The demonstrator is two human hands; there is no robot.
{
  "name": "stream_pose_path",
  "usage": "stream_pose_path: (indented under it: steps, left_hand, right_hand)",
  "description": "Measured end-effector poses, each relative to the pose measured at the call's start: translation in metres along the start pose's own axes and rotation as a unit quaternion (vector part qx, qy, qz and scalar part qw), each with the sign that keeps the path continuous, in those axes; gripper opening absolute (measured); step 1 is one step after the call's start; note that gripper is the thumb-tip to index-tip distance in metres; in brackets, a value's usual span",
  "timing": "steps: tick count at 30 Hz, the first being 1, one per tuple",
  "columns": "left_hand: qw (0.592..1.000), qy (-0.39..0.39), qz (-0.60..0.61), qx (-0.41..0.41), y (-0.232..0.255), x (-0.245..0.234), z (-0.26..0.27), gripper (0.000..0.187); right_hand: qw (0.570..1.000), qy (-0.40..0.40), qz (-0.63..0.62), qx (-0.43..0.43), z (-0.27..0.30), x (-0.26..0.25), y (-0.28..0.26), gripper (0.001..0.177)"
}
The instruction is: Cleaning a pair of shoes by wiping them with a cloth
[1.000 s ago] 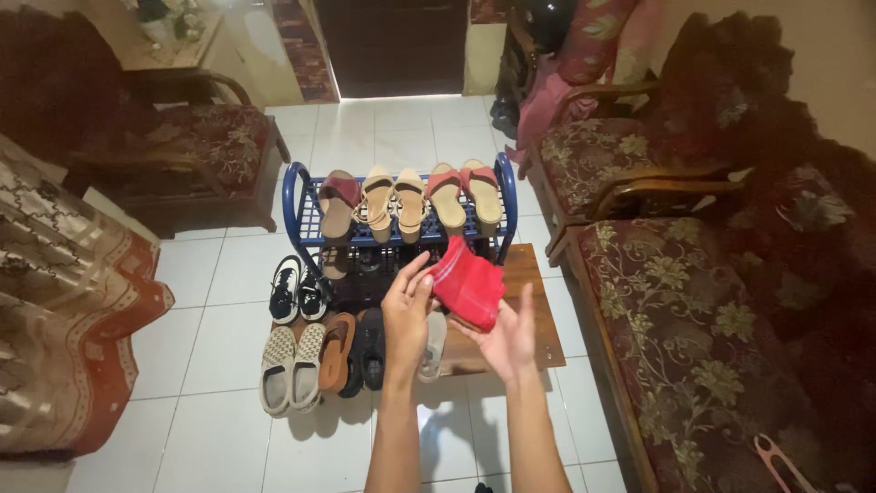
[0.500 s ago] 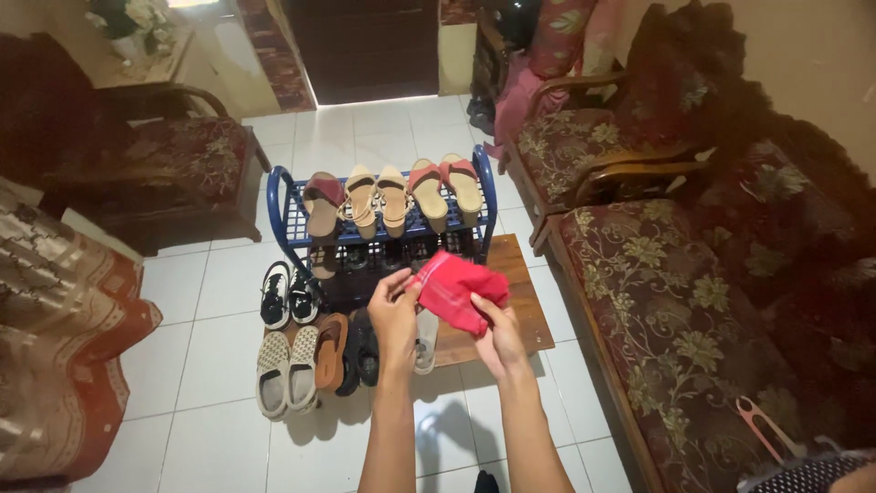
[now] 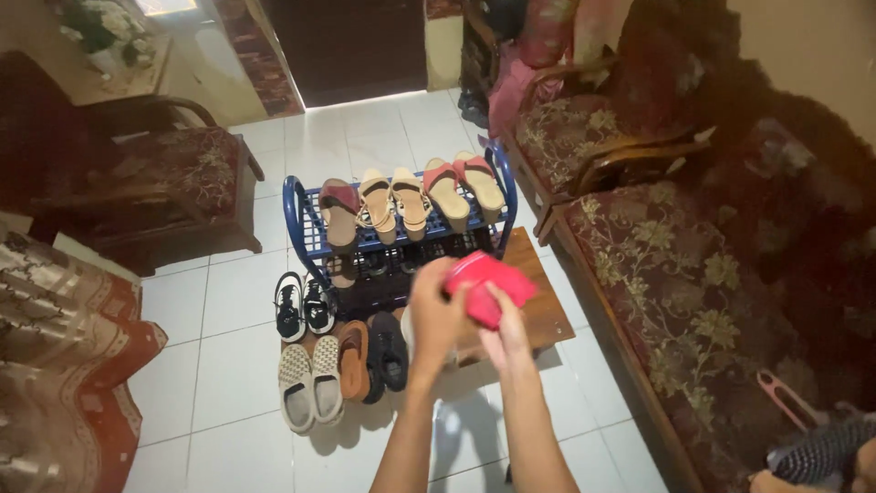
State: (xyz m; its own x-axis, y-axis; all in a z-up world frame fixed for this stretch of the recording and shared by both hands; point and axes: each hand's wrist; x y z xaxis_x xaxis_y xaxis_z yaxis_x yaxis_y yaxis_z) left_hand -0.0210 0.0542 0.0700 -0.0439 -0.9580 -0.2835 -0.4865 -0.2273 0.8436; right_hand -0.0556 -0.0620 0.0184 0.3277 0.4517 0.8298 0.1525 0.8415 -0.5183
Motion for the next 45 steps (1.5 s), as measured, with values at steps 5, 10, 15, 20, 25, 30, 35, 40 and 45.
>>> stream_pose_path:
  steps: [5, 10, 15, 20, 25, 30, 35, 40, 45]
  left_hand:
    - [0.975, -0.220, 0.003, 0.040, -0.018, 0.036, -0.020, 0.040]
    - [0.942, -0.265, 0.177, -0.099, -0.002, 0.084, -0.072, 0.067]
    - [0.902, -0.216, 0.323, -0.188, -0.035, 0.161, -0.129, 0.052]
    - [0.967, -0.153, 0.182, -0.094, -0.122, 0.217, -0.207, 0.040]
    - [0.982, -0.078, 0.170, -0.027, -0.157, 0.232, -0.265, 0.050]
    - [0.947, -0.158, -0.274, 0.062, -0.154, 0.214, -0.273, 0.063]
    - [0.956, -0.200, -0.191, 0.101, -0.148, 0.203, -0.240, 0.057]
    - [0.935, -0.252, -0.241, 0.056, -0.126, 0.207, -0.223, 0.051]
    - [0.938, -0.187, -0.275, 0.101, -0.168, 0.226, -0.257, 0.059]
  right_hand:
    - [0.992, 0.027, 0.038, -0.113, -0.054, -0.047, -0.002, 0.027]
    - [0.957, 0.006, 0.216, -0.193, -0.081, -0.030, -0.035, 0.040]
    - [0.791, -0.077, 0.542, -0.272, -0.138, -0.039, -0.084, 0.054]
    - [0.568, -0.140, 0.746, -0.318, -0.232, -0.057, -0.127, 0.072]
    - [0.461, -0.194, 0.804, -0.321, -0.321, -0.028, -0.148, 0.089]
    - [0.467, -0.244, 0.815, -0.240, -0.363, -0.019, -0.139, 0.076]
    - [0.495, -0.242, 0.806, -0.216, -0.324, -0.034, -0.132, 0.058]
    - [0.534, -0.230, 0.788, -0.205, -0.293, -0.052, -0.129, 0.053]
    - [0.535, -0.247, 0.773, -0.235, -0.335, -0.041, -0.129, 0.058]
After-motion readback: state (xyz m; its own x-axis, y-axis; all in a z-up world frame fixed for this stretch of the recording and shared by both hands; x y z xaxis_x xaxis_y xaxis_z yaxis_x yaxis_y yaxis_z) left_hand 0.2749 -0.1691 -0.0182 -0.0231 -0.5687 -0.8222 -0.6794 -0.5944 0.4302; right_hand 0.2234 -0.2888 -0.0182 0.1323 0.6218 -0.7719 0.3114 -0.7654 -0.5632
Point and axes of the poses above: each hand's wrist, its own z-axis away from the middle knuckle, its own x-axis out of the palm, y = z × x, and after that the axes turned 7 degrees about -y, right-handed
